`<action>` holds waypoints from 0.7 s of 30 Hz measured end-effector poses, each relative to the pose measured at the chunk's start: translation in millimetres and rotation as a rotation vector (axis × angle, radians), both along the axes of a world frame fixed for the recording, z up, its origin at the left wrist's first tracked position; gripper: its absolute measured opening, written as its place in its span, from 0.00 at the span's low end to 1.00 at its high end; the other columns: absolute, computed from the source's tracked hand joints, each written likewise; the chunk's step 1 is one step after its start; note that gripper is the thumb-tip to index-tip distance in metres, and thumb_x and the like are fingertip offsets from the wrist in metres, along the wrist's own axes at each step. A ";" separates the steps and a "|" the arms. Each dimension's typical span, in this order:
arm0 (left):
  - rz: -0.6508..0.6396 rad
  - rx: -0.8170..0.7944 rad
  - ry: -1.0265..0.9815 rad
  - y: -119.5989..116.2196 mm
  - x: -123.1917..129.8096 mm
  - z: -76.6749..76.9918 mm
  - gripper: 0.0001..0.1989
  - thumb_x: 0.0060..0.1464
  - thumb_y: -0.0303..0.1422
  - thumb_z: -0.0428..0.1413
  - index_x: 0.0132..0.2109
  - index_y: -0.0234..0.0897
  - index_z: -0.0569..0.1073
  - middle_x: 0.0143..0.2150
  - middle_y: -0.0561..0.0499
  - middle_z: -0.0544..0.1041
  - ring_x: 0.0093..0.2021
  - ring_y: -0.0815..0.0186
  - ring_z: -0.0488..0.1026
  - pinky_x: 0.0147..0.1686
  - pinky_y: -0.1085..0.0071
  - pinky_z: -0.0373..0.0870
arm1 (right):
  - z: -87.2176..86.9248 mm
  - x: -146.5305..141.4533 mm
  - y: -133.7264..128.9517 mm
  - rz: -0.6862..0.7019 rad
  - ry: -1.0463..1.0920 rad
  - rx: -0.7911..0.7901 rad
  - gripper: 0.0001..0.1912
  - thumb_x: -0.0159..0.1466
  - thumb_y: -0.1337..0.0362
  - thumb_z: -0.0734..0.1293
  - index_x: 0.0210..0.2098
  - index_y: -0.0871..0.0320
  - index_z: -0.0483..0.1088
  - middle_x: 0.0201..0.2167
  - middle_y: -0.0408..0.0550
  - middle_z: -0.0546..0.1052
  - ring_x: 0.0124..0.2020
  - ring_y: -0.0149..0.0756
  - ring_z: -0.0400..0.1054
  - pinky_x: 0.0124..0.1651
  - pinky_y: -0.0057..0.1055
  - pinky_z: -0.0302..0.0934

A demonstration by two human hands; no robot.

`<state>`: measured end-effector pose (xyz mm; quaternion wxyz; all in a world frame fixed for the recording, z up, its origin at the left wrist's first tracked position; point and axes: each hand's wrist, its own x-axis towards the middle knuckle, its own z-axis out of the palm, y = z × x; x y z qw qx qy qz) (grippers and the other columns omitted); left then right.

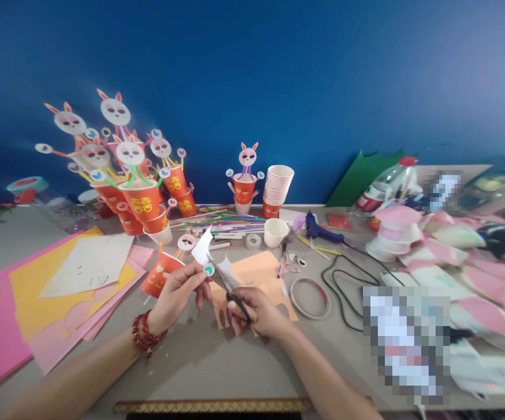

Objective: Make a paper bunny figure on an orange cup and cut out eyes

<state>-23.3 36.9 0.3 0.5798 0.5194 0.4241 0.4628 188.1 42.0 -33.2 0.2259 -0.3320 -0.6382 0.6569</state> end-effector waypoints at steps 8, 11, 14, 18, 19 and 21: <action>-0.005 -0.014 -0.011 -0.4 -0.2 -1.1 0.17 0.59 0.44 0.55 0.32 0.34 0.70 0.22 0.51 0.77 0.16 0.73 0.67 0.18 0.77 0.61 | -6.6 0.5 0.0 -0.015 0.017 0.008 0.29 0.61 0.36 0.62 0.27 0.58 0.63 0.15 0.42 0.71 0.11 0.25 0.56 0.13 0.22 0.48; -0.009 -0.011 -0.021 -0.6 -0.1 -2.8 0.17 0.59 0.44 0.55 0.32 0.35 0.69 0.22 0.52 0.77 0.16 0.73 0.67 0.18 0.77 0.62 | -11.6 2.4 0.5 -0.011 0.014 -0.019 0.28 0.61 0.36 0.62 0.29 0.57 0.62 0.16 0.41 0.73 0.10 0.24 0.54 0.13 0.22 0.48; -0.005 -0.008 -0.021 -0.9 -0.4 -4.1 0.16 0.60 0.44 0.55 0.32 0.35 0.69 0.23 0.52 0.77 0.16 0.73 0.67 0.18 0.77 0.62 | -13.3 3.3 0.9 -0.003 0.017 -0.023 0.28 0.61 0.36 0.62 0.29 0.57 0.62 0.16 0.41 0.73 0.11 0.25 0.54 0.14 0.23 0.48; -0.005 -0.016 -0.015 -1.1 -0.7 -2.8 0.16 0.60 0.44 0.55 0.32 0.34 0.70 0.23 0.51 0.78 0.16 0.74 0.67 0.18 0.77 0.62 | -10.7 2.4 0.6 -0.007 0.019 -0.011 0.28 0.61 0.36 0.62 0.28 0.57 0.62 0.16 0.41 0.72 0.11 0.25 0.55 0.14 0.22 0.47; -0.006 -0.017 -0.018 -0.9 -0.6 -2.2 0.16 0.59 0.44 0.55 0.32 0.34 0.70 0.23 0.51 0.78 0.16 0.74 0.67 0.18 0.77 0.62 | -9.4 1.8 0.4 -0.007 0.021 -0.007 0.28 0.61 0.36 0.62 0.28 0.57 0.62 0.15 0.41 0.72 0.11 0.25 0.55 0.14 0.22 0.47; -0.008 -0.019 -0.025 -0.3 -0.5 -1.3 0.16 0.59 0.44 0.55 0.32 0.34 0.70 0.23 0.51 0.78 0.16 0.73 0.67 0.18 0.77 0.62 | -5.8 0.5 0.1 -0.005 0.021 0.005 0.29 0.62 0.36 0.61 0.27 0.57 0.63 0.15 0.42 0.71 0.11 0.25 0.55 0.14 0.22 0.48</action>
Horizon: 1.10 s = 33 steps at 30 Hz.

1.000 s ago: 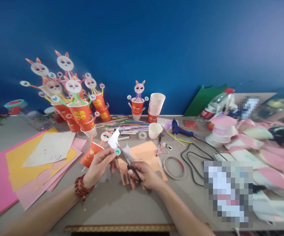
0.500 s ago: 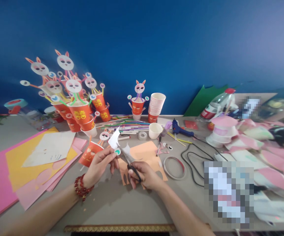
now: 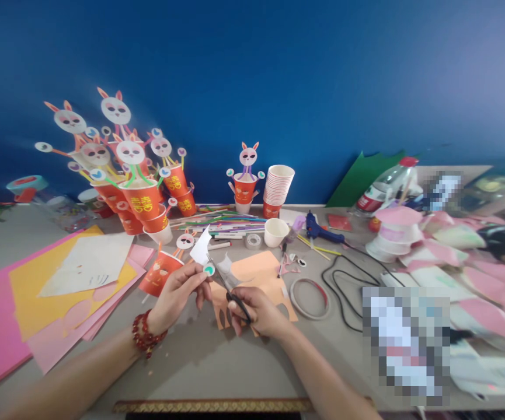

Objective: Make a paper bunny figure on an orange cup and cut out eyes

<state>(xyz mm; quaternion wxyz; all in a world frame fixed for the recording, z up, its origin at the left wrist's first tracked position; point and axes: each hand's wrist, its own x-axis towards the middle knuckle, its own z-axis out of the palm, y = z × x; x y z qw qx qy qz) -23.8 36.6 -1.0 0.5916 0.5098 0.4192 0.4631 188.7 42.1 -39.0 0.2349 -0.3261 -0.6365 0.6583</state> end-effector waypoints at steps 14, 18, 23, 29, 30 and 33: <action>-0.019 0.019 -0.030 1.4 -3.4 -3.7 0.14 0.61 0.40 0.54 0.32 0.34 0.70 0.22 0.51 0.78 0.16 0.74 0.68 0.18 0.78 0.62 | 8.7 -0.5 0.3 -0.002 -0.028 0.106 0.31 0.63 0.37 0.59 0.23 0.59 0.65 0.13 0.43 0.70 0.11 0.26 0.57 0.13 0.21 0.49; -0.017 0.015 -0.028 2.5 -3.8 -4.3 0.14 0.60 0.40 0.55 0.32 0.34 0.71 0.22 0.51 0.77 0.16 0.73 0.68 0.17 0.78 0.63 | 6.9 0.0 1.1 -0.004 -0.017 0.111 0.31 0.63 0.37 0.60 0.24 0.59 0.66 0.13 0.42 0.70 0.12 0.26 0.58 0.14 0.21 0.49; -0.019 0.024 -0.033 3.6 -4.8 -5.4 0.14 0.61 0.40 0.55 0.32 0.34 0.71 0.22 0.51 0.77 0.17 0.73 0.68 0.18 0.78 0.64 | 3.7 1.2 1.5 0.001 -0.015 0.106 0.30 0.63 0.37 0.60 0.24 0.59 0.65 0.14 0.42 0.70 0.12 0.25 0.57 0.13 0.21 0.49; -0.020 0.032 -0.029 3.8 -7.1 -3.9 0.13 0.60 0.39 0.55 0.31 0.34 0.71 0.22 0.52 0.77 0.16 0.73 0.68 0.17 0.78 0.63 | 5.3 1.0 1.3 0.011 -0.015 0.089 0.29 0.64 0.38 0.61 0.25 0.59 0.64 0.14 0.42 0.70 0.12 0.25 0.57 0.13 0.21 0.48; -0.020 0.031 -0.030 3.9 -7.4 -3.5 0.13 0.60 0.39 0.55 0.31 0.34 0.71 0.22 0.52 0.77 0.16 0.73 0.68 0.17 0.78 0.63 | 5.0 1.1 1.4 0.012 -0.017 0.081 0.28 0.63 0.38 0.61 0.26 0.59 0.64 0.14 0.42 0.70 0.12 0.25 0.57 0.13 0.21 0.48; -0.015 0.030 -0.032 4.2 -7.8 -2.2 0.13 0.59 0.39 0.55 0.31 0.34 0.70 0.21 0.52 0.77 0.15 0.73 0.68 0.17 0.78 0.63 | 2.3 2.1 1.8 0.015 -0.025 0.055 0.28 0.63 0.38 0.61 0.27 0.58 0.63 0.14 0.41 0.71 0.11 0.24 0.55 0.13 0.21 0.48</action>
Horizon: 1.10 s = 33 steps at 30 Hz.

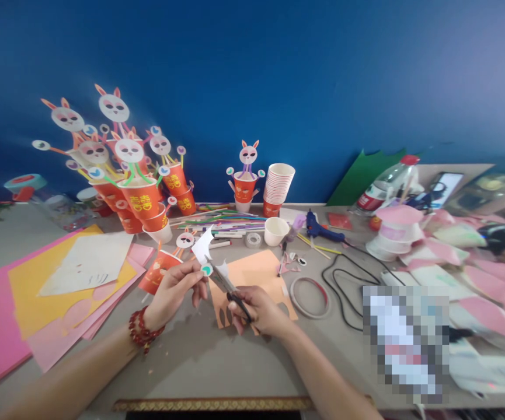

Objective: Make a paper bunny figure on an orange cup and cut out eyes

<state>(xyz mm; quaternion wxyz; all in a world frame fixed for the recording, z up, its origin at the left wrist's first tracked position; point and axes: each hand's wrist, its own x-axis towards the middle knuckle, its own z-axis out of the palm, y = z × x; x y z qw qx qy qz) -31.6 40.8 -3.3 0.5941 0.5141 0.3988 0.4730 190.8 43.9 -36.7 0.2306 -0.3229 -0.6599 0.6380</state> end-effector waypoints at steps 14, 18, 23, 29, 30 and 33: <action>0.012 -0.001 0.063 0.6 -1.8 1.2 0.13 0.58 0.38 0.54 0.30 0.35 0.70 0.19 0.53 0.75 0.15 0.74 0.66 0.16 0.79 0.63 | 3.8 1.6 1.1 0.010 0.004 -0.001 0.27 0.62 0.38 0.63 0.26 0.58 0.62 0.14 0.41 0.70 0.15 0.27 0.59 0.19 0.23 0.49; -0.008 0.000 0.118 1.2 -2.8 1.6 0.12 0.58 0.38 0.54 0.30 0.34 0.70 0.18 0.54 0.74 0.14 0.75 0.65 0.15 0.80 0.62 | 6.5 1.1 0.6 0.034 0.000 -0.045 0.28 0.61 0.37 0.63 0.27 0.57 0.62 0.14 0.40 0.70 0.14 0.26 0.59 0.19 0.23 0.49; -0.046 -0.014 0.160 1.0 -2.5 1.8 0.12 0.57 0.37 0.53 0.29 0.34 0.70 0.18 0.54 0.74 0.13 0.76 0.64 0.14 0.80 0.61 | 7.3 0.7 0.1 0.038 0.000 -0.062 0.30 0.59 0.35 0.63 0.27 0.57 0.62 0.15 0.41 0.70 0.15 0.27 0.60 0.19 0.23 0.49; -0.060 -0.033 0.161 0.9 -2.1 5.3 0.13 0.56 0.39 0.55 0.29 0.34 0.70 0.18 0.54 0.74 0.13 0.75 0.65 0.14 0.80 0.62 | 4.3 2.9 1.3 0.051 -0.030 -0.090 0.29 0.58 0.35 0.64 0.27 0.57 0.62 0.16 0.40 0.71 0.14 0.26 0.59 0.18 0.23 0.51; -0.063 -0.037 0.160 1.0 -2.1 5.8 0.13 0.56 0.39 0.55 0.29 0.34 0.70 0.18 0.54 0.74 0.12 0.75 0.64 0.14 0.80 0.62 | 4.4 3.1 1.4 0.049 -0.021 -0.087 0.29 0.58 0.36 0.64 0.27 0.57 0.62 0.16 0.40 0.71 0.14 0.26 0.59 0.19 0.23 0.51; -0.073 -0.045 0.146 1.3 -2.2 6.1 0.13 0.56 0.40 0.55 0.29 0.34 0.70 0.18 0.54 0.74 0.12 0.75 0.64 0.14 0.80 0.62 | 5.6 3.1 1.1 0.042 0.012 -0.084 0.28 0.59 0.37 0.65 0.26 0.58 0.62 0.15 0.40 0.71 0.15 0.27 0.61 0.20 0.23 0.51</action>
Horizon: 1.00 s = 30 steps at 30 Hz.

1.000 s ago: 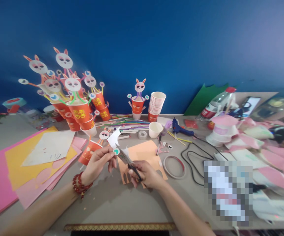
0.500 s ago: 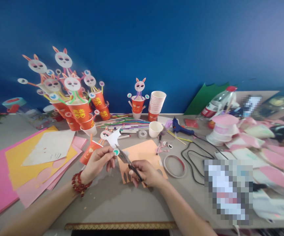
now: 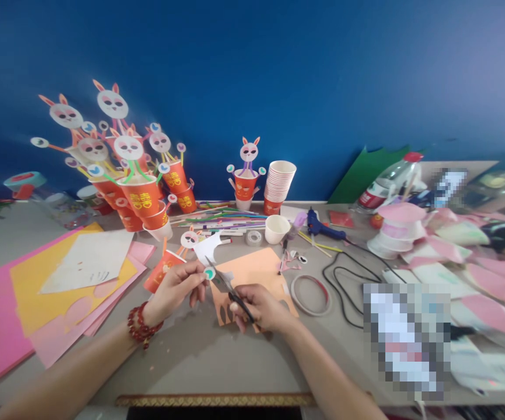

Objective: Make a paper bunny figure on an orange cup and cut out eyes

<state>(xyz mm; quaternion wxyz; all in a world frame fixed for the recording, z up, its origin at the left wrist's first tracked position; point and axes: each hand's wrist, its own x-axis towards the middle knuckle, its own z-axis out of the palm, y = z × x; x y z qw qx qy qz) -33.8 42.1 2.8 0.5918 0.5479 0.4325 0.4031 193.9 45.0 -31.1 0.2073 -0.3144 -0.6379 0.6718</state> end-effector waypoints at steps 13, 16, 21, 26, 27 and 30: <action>-0.006 -0.005 -0.012 1.2 -2.2 -3.7 0.12 0.57 0.38 0.55 0.30 0.34 0.71 0.18 0.53 0.75 0.13 0.75 0.65 0.15 0.80 0.63 | 6.2 0.5 0.2 -0.010 -0.017 0.033 0.28 0.59 0.37 0.65 0.25 0.58 0.63 0.13 0.40 0.70 0.14 0.26 0.59 0.20 0.23 0.49; -0.010 0.000 -0.014 1.4 -3.0 -4.2 0.13 0.57 0.38 0.55 0.30 0.34 0.71 0.19 0.53 0.75 0.14 0.75 0.65 0.15 0.80 0.63 | 4.7 1.3 0.3 -0.012 -0.019 0.023 0.28 0.59 0.37 0.65 0.25 0.58 0.63 0.13 0.39 0.70 0.13 0.26 0.58 0.19 0.22 0.49; -0.015 0.008 -0.006 1.4 -4.6 -3.6 0.13 0.57 0.39 0.55 0.30 0.34 0.70 0.19 0.54 0.74 0.13 0.75 0.65 0.15 0.80 0.63 | 2.0 2.3 0.8 -0.010 -0.021 0.032 0.28 0.59 0.37 0.65 0.25 0.57 0.61 0.13 0.39 0.70 0.14 0.26 0.59 0.19 0.23 0.49; -0.013 0.017 0.007 1.5 -5.2 -2.5 0.14 0.57 0.40 0.55 0.29 0.34 0.70 0.19 0.54 0.74 0.13 0.76 0.65 0.15 0.80 0.62 | 2.7 2.6 1.1 -0.010 -0.017 0.012 0.28 0.59 0.38 0.65 0.25 0.57 0.61 0.13 0.40 0.70 0.14 0.25 0.59 0.19 0.22 0.49; -0.009 0.015 0.012 1.5 -5.2 -1.7 0.14 0.57 0.40 0.55 0.29 0.34 0.70 0.19 0.54 0.74 0.13 0.75 0.64 0.15 0.80 0.62 | 2.9 2.5 1.0 -0.013 -0.015 0.002 0.28 0.58 0.38 0.66 0.26 0.57 0.61 0.14 0.40 0.70 0.14 0.26 0.60 0.19 0.22 0.49; 0.001 0.023 0.026 1.4 -5.1 1.7 0.14 0.56 0.40 0.56 0.28 0.34 0.70 0.18 0.54 0.74 0.13 0.75 0.65 0.15 0.80 0.62 | 3.3 2.4 0.7 -0.025 -0.023 -0.026 0.28 0.57 0.37 0.66 0.26 0.58 0.62 0.14 0.40 0.70 0.13 0.26 0.60 0.17 0.22 0.50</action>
